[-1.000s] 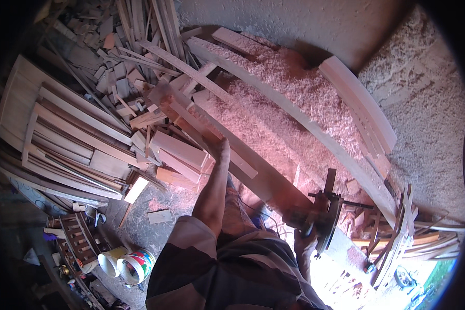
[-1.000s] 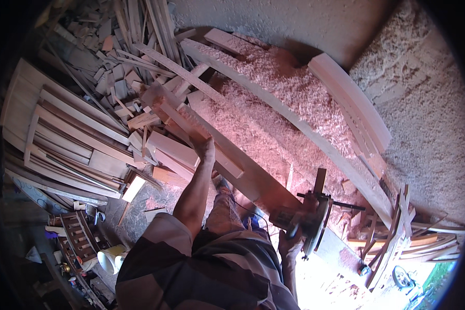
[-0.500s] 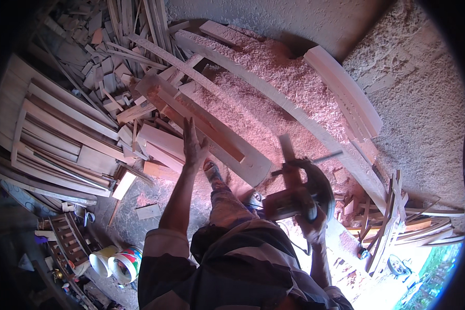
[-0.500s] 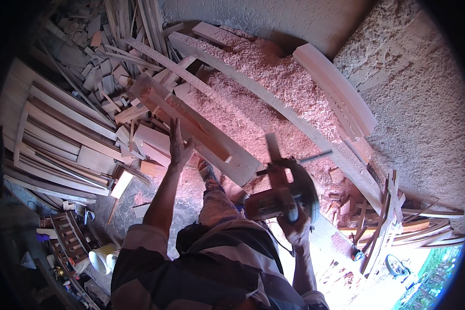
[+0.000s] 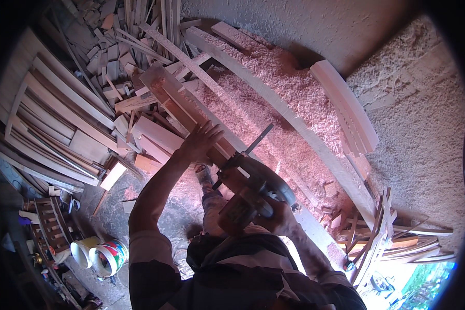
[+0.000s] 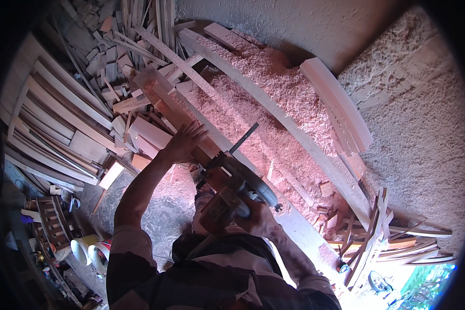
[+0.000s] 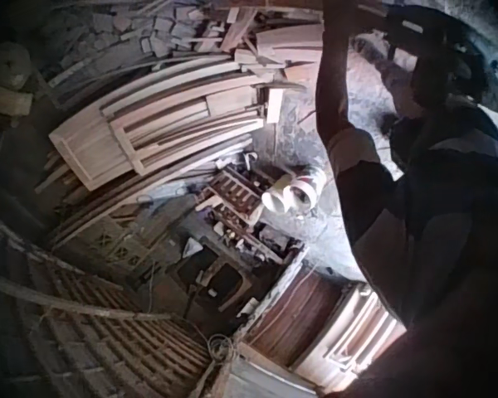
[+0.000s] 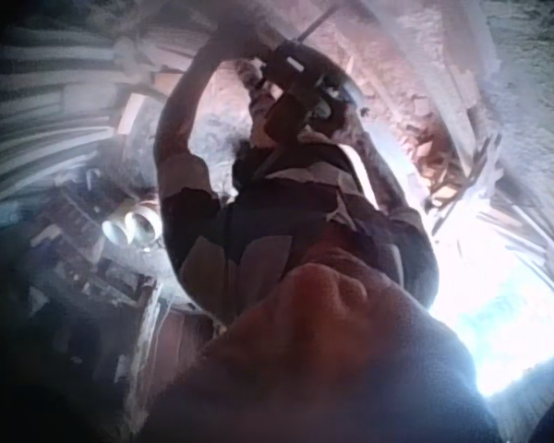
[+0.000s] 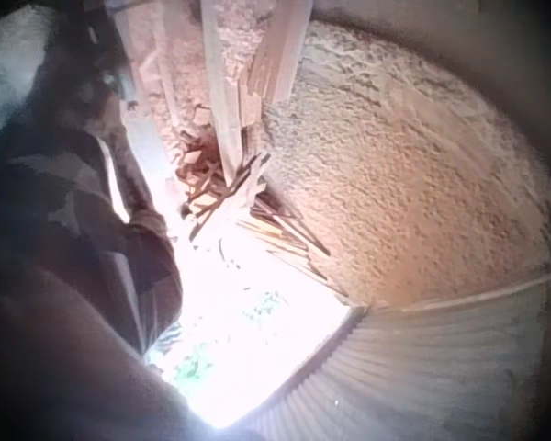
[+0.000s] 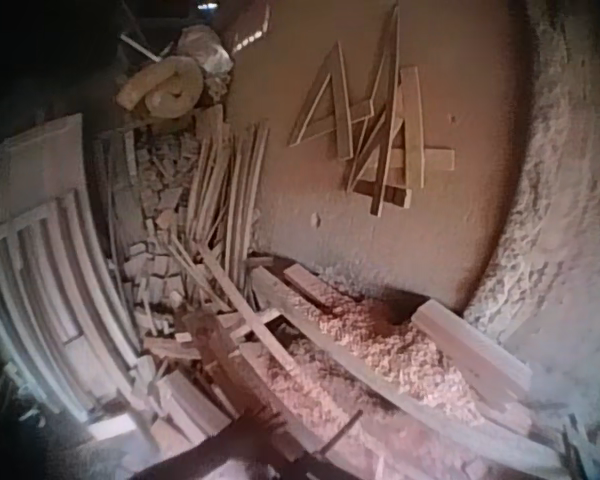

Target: The person uses a handheld circular saw to cut a long wooden plank into shorter pieces. They repeatedly position the plank, cut it, and move the cut sections aside in a cluttered workshop.

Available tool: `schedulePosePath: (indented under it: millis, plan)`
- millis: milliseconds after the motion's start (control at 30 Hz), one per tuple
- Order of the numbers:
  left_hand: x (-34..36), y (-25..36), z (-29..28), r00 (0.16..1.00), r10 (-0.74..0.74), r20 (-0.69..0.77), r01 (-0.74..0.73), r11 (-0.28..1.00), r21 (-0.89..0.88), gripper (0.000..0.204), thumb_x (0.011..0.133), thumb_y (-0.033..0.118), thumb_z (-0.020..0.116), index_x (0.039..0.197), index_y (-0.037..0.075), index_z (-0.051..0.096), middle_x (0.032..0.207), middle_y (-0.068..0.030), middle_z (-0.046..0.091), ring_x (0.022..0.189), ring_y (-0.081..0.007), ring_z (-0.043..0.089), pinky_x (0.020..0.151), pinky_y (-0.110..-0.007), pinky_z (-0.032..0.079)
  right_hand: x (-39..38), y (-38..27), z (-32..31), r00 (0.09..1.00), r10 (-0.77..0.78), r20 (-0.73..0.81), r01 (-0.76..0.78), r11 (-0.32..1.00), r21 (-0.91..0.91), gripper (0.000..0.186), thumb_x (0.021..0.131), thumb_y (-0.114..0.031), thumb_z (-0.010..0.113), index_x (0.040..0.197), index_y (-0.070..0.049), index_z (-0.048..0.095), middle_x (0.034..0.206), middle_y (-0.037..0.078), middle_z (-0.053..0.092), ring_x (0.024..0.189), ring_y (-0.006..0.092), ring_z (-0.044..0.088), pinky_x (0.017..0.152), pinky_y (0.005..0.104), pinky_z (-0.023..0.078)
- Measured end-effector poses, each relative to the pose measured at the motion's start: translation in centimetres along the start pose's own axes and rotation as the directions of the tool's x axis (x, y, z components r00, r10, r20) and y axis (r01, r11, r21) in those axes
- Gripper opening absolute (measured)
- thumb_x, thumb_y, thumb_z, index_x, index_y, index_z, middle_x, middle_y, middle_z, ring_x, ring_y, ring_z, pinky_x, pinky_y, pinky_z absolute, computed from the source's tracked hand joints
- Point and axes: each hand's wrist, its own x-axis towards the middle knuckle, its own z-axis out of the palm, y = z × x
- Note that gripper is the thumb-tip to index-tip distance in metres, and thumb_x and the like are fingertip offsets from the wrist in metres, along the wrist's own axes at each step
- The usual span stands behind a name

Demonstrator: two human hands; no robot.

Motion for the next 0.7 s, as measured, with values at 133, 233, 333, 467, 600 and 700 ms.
schedulePosePath:
  millis: [133,233,333,467,600,700]
  plan:
    - [1.3,-1.0,2.0,0.996,0.054,-0.071,-0.054,0.998,-0.008,0.109,0.057,0.057,0.090,0.144,0.005,0.047,0.147,-0.0139,0.048,0.145,-0.0357,0.037,0.120,-0.054,0.029,1.3,0.2,1.1,0.998,0.064,0.013,-0.064,0.998,0.001,0.053,0.082,-0.016,0.077,0.131,-0.002,0.062,0.093,0.021,0.074,0.089,0.0341,0.075,0.076,0.0415,0.058]
    - [2.0,-2.0,2.3,0.995,0.083,-0.048,-0.086,0.994,-0.069,0.105,0.058,0.055,0.089,0.140,0.003,0.051,0.141,-0.0128,0.054,0.140,-0.0324,0.042,0.120,-0.047,0.033,2.0,-0.4,0.7,0.986,0.154,0.058,-0.156,0.987,0.034,0.053,0.083,-0.018,0.078,0.131,-0.003,0.063,0.096,0.021,0.074,0.092,0.0332,0.075,0.079,0.0420,0.058]
    - [2.2,-2.3,2.4,0.992,0.125,-0.020,-0.127,0.989,-0.079,0.102,0.059,0.053,0.090,0.138,0.002,0.052,0.139,-0.0122,0.056,0.138,-0.0300,0.045,0.120,-0.042,0.034,2.2,-1.3,0.7,0.967,0.240,0.090,-0.246,0.967,0.065,0.053,0.084,-0.021,0.079,0.131,-0.003,0.063,0.101,0.021,0.074,0.097,0.0319,0.074,0.083,0.0423,0.057]
    - [2.1,-2.4,2.7,0.990,0.132,-0.043,-0.135,0.989,-0.064,0.099,0.059,0.051,0.090,0.137,0.003,0.053,0.140,-0.0118,0.056,0.136,-0.0300,0.047,0.120,-0.040,0.035,3.0,-1.1,1.2,0.990,0.127,0.068,-0.133,0.986,0.099,0.054,0.084,-0.023,0.079,0.131,-0.003,0.063,0.108,0.022,0.073,0.104,0.0324,0.072,0.088,0.0434,0.056]
    - [1.8,-2.6,3.3,0.988,0.137,-0.074,-0.144,0.984,-0.106,0.099,0.059,0.051,0.090,0.138,0.004,0.052,0.140,-0.0116,0.056,0.136,-0.0303,0.048,0.121,-0.041,0.035,2.7,0.0,1.4,0.990,0.111,0.087,-0.120,0.988,0.101,0.058,0.083,-0.022,0.079,0.134,-0.004,0.060,0.111,0.022,0.072,0.106,0.0367,0.071,0.089,0.0449,0.056]
    - [1.8,-2.8,3.6,0.987,0.128,-0.093,-0.139,0.982,-0.128,0.100,0.059,0.050,0.091,0.139,0.004,0.052,0.141,-0.0117,0.056,0.136,-0.0306,0.048,0.121,-0.041,0.035,2.5,0.8,1.5,0.986,0.128,0.104,-0.133,0.990,0.048,0.060,0.082,-0.021,0.079,0.135,-0.004,0.059,0.113,0.022,0.070,0.108,0.0393,0.069,0.089,0.0465,0.056]
